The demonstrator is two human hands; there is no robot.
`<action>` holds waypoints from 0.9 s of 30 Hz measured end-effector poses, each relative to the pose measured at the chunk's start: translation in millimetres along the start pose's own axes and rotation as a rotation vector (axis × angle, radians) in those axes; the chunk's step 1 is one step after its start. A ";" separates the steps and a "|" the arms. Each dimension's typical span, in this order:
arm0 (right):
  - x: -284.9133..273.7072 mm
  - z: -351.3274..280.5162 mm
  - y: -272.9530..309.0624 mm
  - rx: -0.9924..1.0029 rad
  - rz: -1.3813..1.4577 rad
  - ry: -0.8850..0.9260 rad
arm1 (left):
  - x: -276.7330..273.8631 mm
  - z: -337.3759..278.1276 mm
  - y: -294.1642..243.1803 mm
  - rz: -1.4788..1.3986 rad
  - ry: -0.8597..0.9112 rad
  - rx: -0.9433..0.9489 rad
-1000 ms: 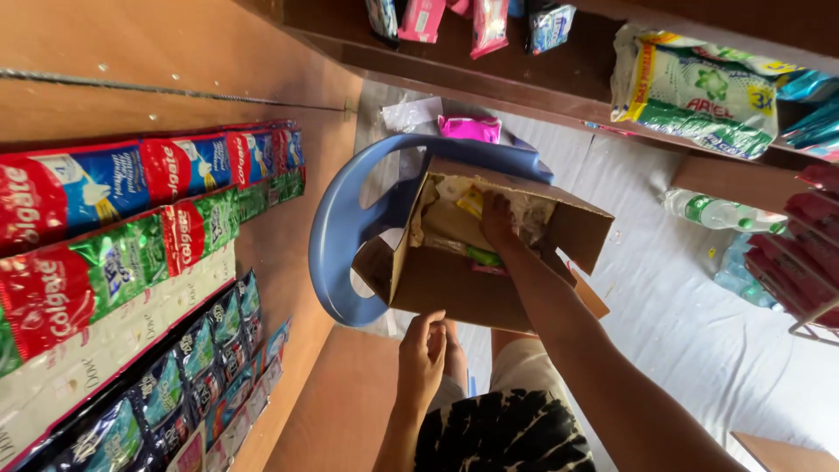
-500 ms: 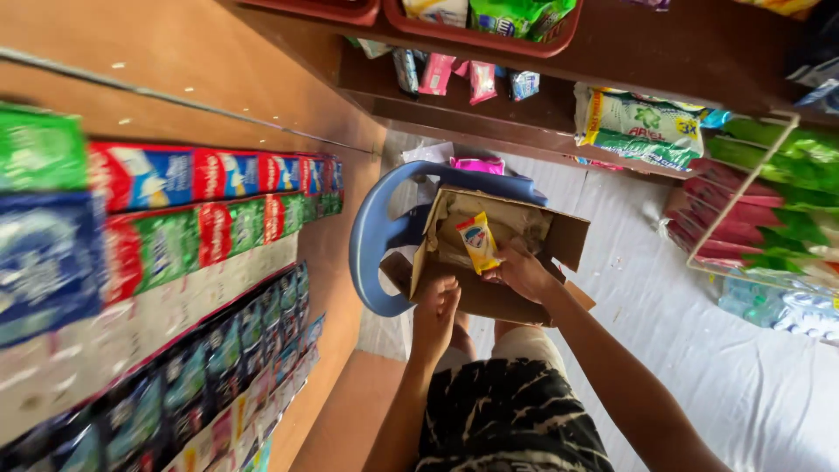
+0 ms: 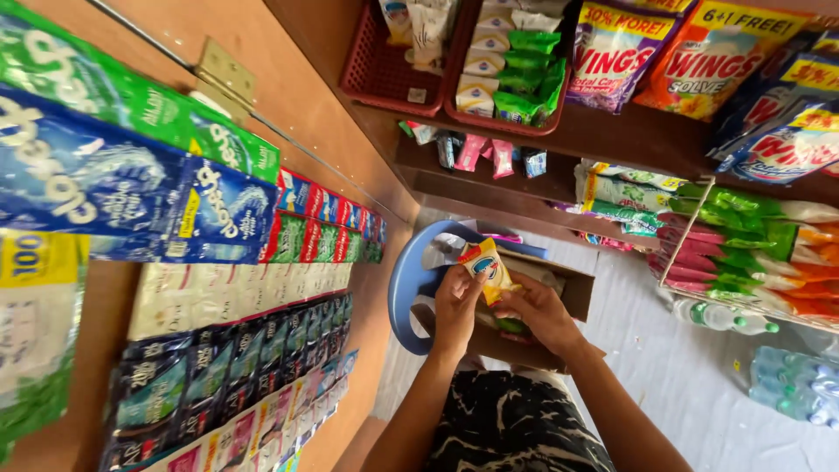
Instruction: The recorder is organizing and stocking various grocery items, including canned goods and toiletries, onto store shelves from a cardboard box.
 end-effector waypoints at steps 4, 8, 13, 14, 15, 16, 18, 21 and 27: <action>-8.1 -6.2 -17.7 -0.031 0.077 -0.052 | -0.2 6.5 -27.7 -0.017 -0.014 0.047; -1.7 -25.4 6.5 -0.060 0.029 -0.143 | -11.5 36.9 -71.6 0.116 0.011 0.093; -6.7 -46.3 29.2 -0.149 -0.141 -0.179 | -70.7 136.4 -147.6 0.326 -0.048 0.274; -10.1 -49.9 28.5 -0.145 -0.133 -0.196 | -73.8 157.7 -172.5 0.380 -0.022 0.409; -13.8 -53.3 27.9 -0.142 -0.124 -0.214 | -76.3 178.0 -197.0 0.432 0.006 0.543; -13.9 -55.6 30.4 -0.151 -0.129 -0.211 | -81.4 200.1 -205.6 0.433 0.008 0.554; -16.4 -61.5 34.3 -0.150 -0.171 -0.246 | -93.0 240.2 -227.1 0.647 -0.128 0.605; -19.4 -65.1 33.7 -0.144 -0.157 -0.261 | -125.5 310.8 -213.8 0.831 -0.195 0.499; -20.0 -76.7 37.3 -0.125 -0.156 -0.282 | -146.5 377.4 -192.4 1.185 -0.135 0.376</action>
Point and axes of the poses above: each hand's wrist, its own z-axis towards the middle knuckle, its own x-axis out of the palm, y = z × x, the point moved 6 cm from there along z, towards the middle knuckle, and after that the axes turned 14 degrees about y, right-handed, at the moved point
